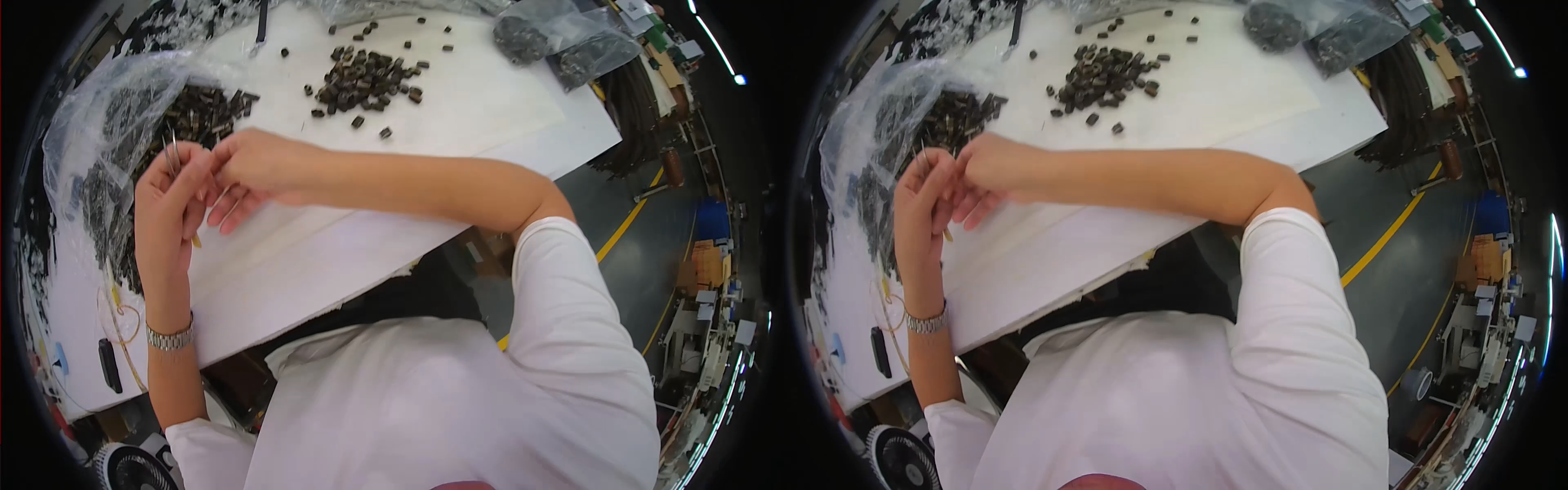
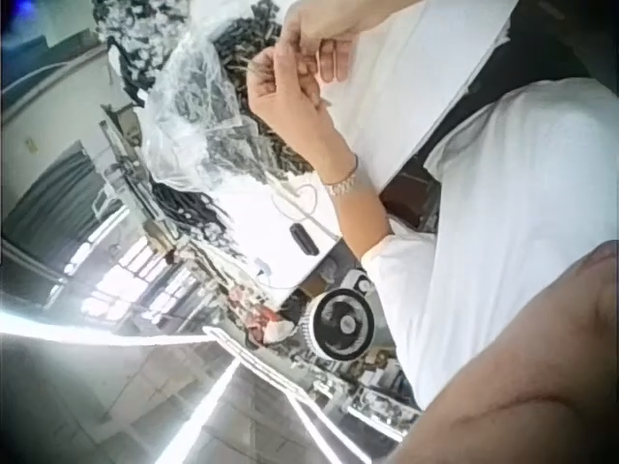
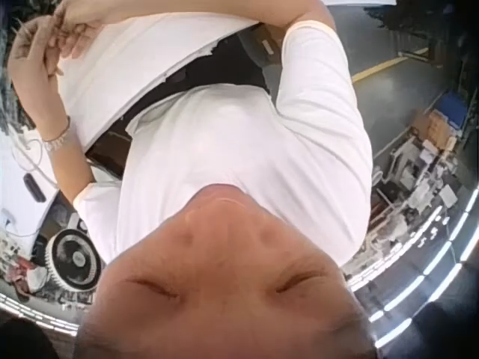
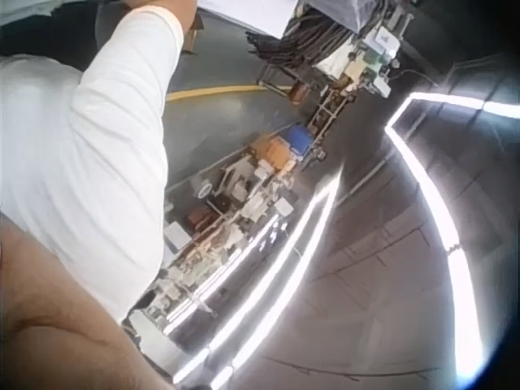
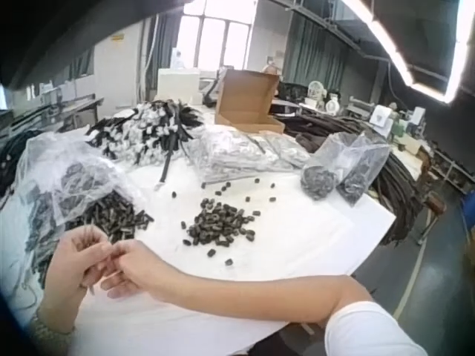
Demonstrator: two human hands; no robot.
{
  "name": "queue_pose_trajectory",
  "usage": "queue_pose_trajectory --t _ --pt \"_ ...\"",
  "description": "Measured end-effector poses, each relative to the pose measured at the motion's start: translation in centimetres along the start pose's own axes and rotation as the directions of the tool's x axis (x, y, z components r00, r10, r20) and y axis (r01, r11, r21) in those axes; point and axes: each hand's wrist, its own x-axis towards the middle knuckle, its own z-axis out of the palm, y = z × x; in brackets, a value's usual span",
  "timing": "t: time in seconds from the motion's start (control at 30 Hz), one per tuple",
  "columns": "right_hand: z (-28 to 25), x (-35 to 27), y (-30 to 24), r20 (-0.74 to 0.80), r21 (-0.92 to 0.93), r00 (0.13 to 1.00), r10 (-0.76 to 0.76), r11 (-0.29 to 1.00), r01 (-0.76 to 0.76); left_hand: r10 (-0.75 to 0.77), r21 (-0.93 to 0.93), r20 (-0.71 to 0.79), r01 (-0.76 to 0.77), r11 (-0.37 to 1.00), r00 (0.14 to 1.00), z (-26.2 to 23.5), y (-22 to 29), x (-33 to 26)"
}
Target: Assembling small leather loops with metal pins using tweezers.
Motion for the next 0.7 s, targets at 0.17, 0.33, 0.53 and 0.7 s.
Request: queue_pose_trajectory --t 0.17,0.33,0.53,0.7 --pt "-4.0 -5.0 -4.0 -0.094 -0.313 0.967 -0.236 0.929 0.196 -0.002 0.018 -0.023 0.003 1.0 1.0 -2.4 0.4 1.0" --pt "-4.6 -13.1 -5.1 -0.036 -0.197 0.885 -0.465 0.871 0.449 -0.07 0.076 0.061 0.066 0.995 0.996 -2.0 -0.8 1.1" --pt "-6.8 -22.7 -4.9 0.073 -0.13 0.875 -0.479 0.865 0.485 0.024 0.203 0.079 -0.04 0.978 0.997 -1.5 -2.5 1.9" --pt "-4.9 -30.1 -3.9 0.011 -0.296 0.857 -0.514 0.817 0.494 0.037 0.217 0.134 -0.066 0.974 0.99 -0.9 -3.0 3.1"
